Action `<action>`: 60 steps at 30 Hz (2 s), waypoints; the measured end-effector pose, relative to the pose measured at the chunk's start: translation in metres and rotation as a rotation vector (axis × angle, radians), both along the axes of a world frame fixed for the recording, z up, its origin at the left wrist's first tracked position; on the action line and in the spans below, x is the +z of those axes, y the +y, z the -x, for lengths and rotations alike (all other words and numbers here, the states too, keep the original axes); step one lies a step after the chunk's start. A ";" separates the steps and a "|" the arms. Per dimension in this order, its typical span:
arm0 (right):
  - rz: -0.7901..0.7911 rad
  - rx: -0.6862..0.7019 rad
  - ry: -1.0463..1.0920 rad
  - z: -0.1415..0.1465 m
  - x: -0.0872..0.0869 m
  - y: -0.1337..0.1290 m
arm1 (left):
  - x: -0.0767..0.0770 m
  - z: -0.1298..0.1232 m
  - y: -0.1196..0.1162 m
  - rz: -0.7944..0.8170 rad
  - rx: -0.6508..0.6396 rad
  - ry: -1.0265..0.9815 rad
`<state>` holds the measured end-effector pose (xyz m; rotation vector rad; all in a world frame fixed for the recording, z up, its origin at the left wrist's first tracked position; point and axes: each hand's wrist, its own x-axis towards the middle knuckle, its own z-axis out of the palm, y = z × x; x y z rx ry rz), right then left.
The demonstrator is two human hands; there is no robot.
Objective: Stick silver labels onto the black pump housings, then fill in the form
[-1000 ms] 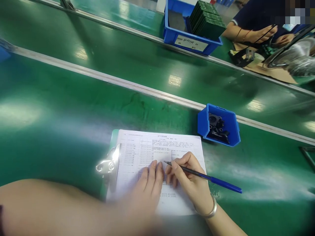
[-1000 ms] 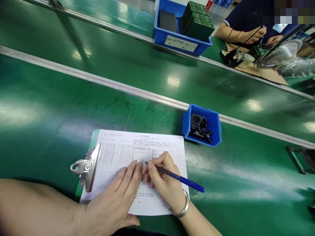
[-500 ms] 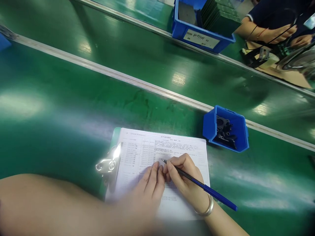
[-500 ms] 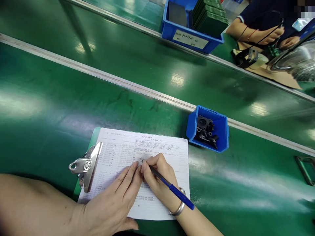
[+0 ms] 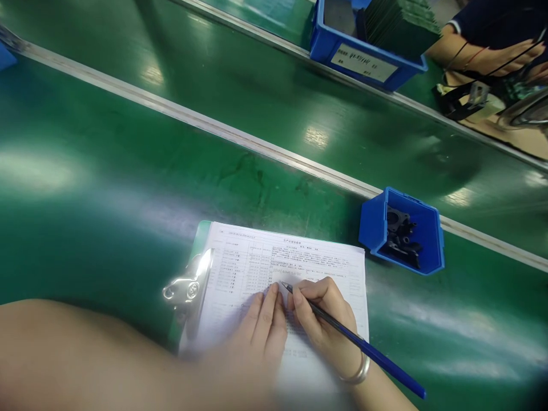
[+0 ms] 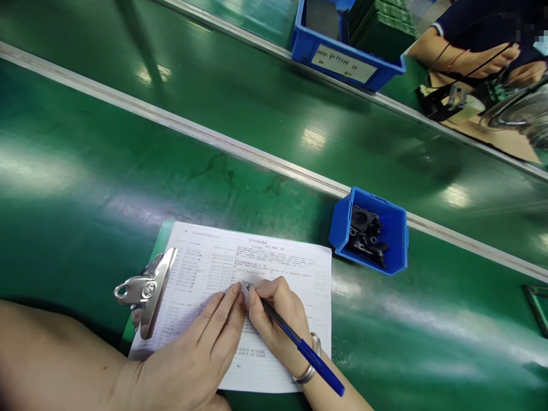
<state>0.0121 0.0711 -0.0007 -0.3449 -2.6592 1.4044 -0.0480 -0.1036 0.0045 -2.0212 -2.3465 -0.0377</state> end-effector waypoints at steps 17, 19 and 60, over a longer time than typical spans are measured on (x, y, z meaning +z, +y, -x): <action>-0.095 -0.037 -0.012 0.008 0.009 -0.003 | -0.004 0.000 0.000 -0.051 -0.009 0.026; -0.102 -0.024 -0.011 0.009 0.010 -0.003 | -0.004 0.000 0.000 -0.054 -0.013 0.030; -0.129 -0.084 0.014 0.010 0.009 -0.003 | -0.002 0.002 0.000 -0.047 -0.053 0.076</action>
